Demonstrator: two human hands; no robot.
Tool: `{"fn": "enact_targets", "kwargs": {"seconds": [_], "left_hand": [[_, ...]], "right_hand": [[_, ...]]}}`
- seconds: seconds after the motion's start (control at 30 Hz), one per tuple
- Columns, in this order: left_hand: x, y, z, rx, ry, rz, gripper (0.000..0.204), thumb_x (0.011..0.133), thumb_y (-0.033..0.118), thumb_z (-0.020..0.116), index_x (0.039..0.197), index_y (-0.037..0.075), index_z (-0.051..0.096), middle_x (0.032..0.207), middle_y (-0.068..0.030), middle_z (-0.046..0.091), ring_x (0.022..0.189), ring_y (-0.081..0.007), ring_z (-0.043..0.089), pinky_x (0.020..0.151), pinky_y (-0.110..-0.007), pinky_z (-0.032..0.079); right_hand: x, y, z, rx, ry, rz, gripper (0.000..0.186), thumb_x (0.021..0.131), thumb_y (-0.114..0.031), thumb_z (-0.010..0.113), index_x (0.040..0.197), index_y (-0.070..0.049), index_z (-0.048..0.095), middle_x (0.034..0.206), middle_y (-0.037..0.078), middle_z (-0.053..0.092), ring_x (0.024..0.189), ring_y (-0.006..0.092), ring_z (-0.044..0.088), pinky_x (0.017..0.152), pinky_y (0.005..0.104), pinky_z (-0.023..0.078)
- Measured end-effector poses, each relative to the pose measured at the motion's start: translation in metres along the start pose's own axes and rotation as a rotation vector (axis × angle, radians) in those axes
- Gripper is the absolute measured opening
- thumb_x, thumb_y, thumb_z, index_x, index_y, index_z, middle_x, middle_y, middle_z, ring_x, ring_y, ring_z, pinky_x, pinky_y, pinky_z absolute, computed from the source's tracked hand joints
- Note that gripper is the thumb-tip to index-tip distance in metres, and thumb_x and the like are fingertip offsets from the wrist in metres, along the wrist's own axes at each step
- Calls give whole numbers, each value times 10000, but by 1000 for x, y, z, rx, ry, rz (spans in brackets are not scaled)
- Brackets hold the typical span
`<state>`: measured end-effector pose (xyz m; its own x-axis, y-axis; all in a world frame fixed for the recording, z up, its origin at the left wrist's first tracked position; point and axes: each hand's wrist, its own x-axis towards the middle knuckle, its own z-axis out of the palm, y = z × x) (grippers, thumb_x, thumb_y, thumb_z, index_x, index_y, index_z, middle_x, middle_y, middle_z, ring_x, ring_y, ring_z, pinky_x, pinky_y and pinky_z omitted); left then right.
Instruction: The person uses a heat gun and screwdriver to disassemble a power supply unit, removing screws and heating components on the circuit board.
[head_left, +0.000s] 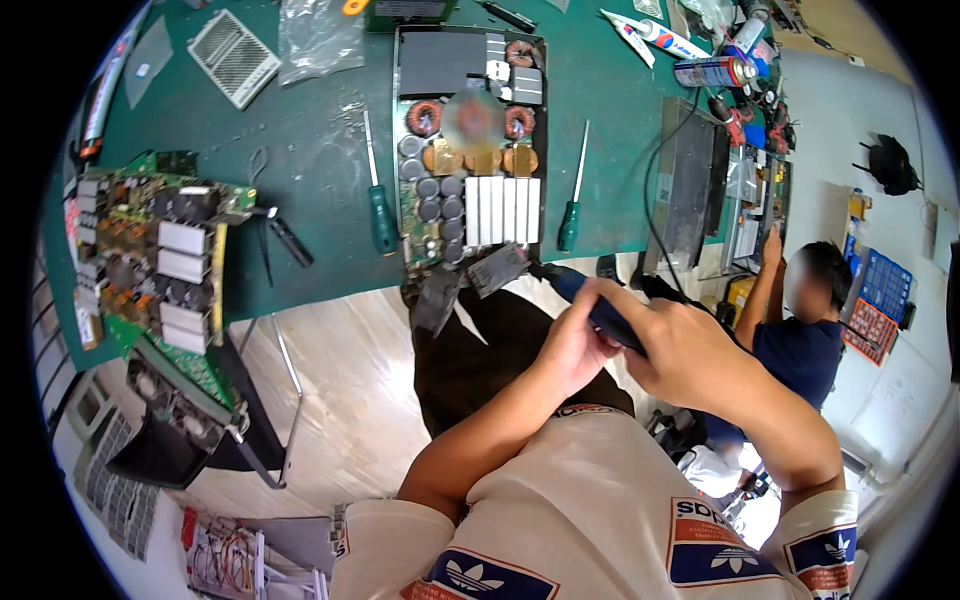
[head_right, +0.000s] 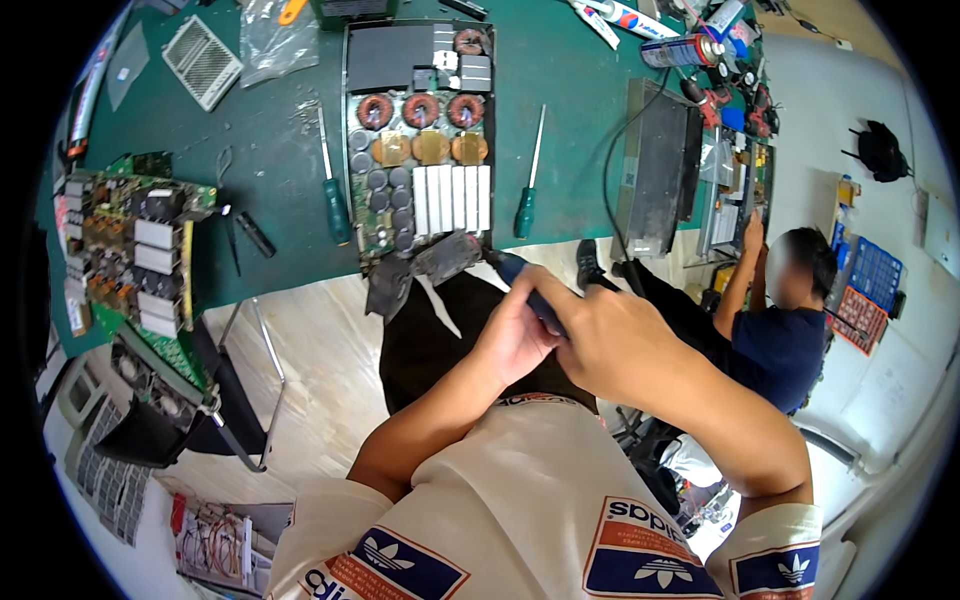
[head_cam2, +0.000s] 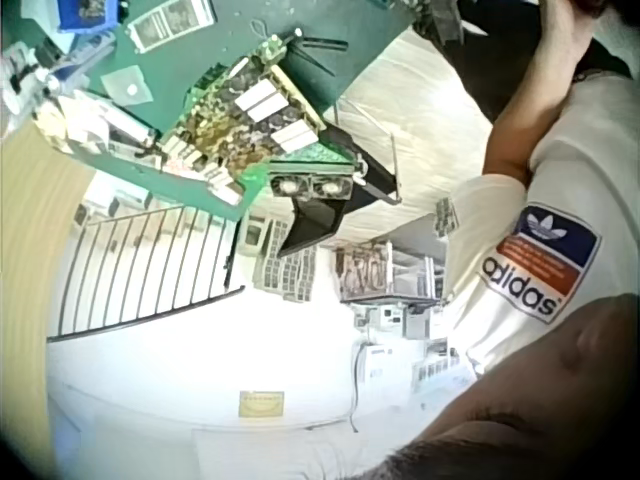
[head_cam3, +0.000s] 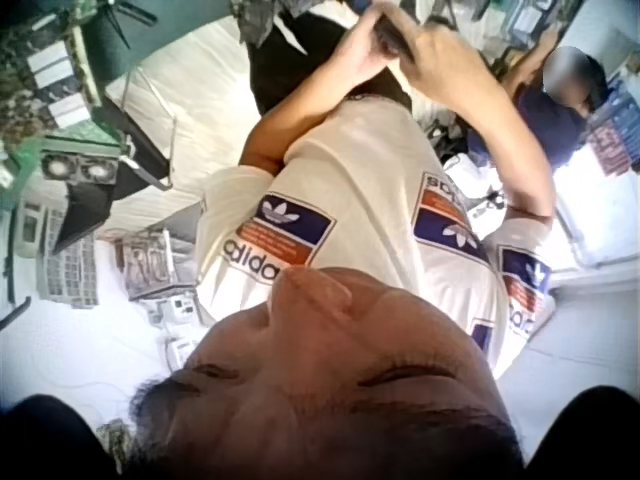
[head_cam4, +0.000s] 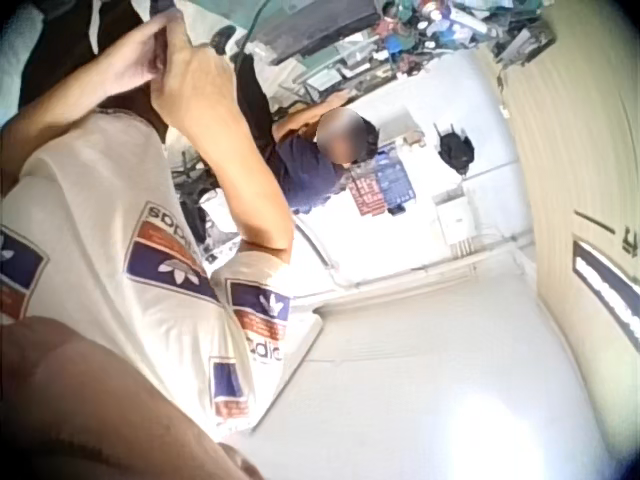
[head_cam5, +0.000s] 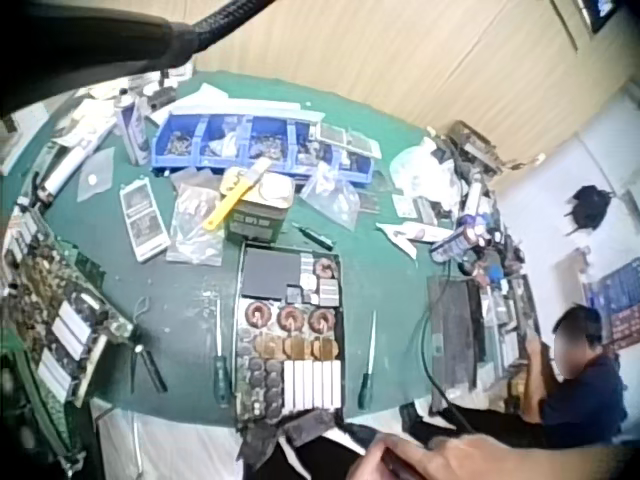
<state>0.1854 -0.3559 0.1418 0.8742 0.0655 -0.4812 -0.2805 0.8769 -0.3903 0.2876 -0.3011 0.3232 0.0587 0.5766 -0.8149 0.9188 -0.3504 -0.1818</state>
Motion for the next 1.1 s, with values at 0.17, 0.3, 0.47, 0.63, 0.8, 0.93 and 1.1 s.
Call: {"fn": "enact_targets", "kwargs": {"seconds": [0.17,0.3,0.47,0.63,0.8,0.93,1.1], "left_hand": [[-64,28,23,521,-51,-187,386,995,429,539,1022,52,619,835,-53,652,623,-119,555,518,-266,429],[-117,97,0,1204,191,308,182,959,242,619,1001,66,645,740,-4,612,538,-57,484,444,-214,362],[-126,246,-73,1375,697,1102,166,892,165,692,967,16,689,800,9,659,679,-88,578,642,-253,490],[-105,314,-42,1715,962,1405,204,867,134,686,1019,-3,686,778,-71,693,624,-139,623,609,-277,506],[-66,333,-20,1953,950,1518,144,834,110,693,963,47,702,902,-128,654,860,-302,637,788,-398,504],[-41,341,-8,2004,1008,1454,125,834,122,692,941,60,711,910,-123,648,869,-317,625,793,-407,497],[-21,350,-3,2035,1015,1481,122,833,126,693,936,65,714,906,-108,650,896,-312,616,812,-411,487]], "right_hand": [[-56,0,2,319,131,72,707,737,-60,673,1395,-72,415,878,251,660,740,420,654,672,457,515],[-90,1,14,485,340,76,692,738,-35,679,1391,-61,452,835,210,644,572,298,623,593,340,489],[-103,-7,14,516,418,95,722,741,-47,682,1420,-82,439,867,195,655,530,243,568,570,296,468],[-100,-8,17,554,464,19,739,743,-86,695,1430,-59,423,878,197,653,524,240,556,565,288,460],[-92,2,6,586,413,43,754,744,-93,697,1442,-51,417,889,186,661,528,212,562,561,284,460],[-80,16,-2,618,382,74,765,736,-78,703,1444,-50,417,886,172,662,525,187,564,535,273,455],[-63,34,-15,590,350,75,768,728,-68,704,1441,-46,418,875,165,658,522,188,569,533,276,462]]}}
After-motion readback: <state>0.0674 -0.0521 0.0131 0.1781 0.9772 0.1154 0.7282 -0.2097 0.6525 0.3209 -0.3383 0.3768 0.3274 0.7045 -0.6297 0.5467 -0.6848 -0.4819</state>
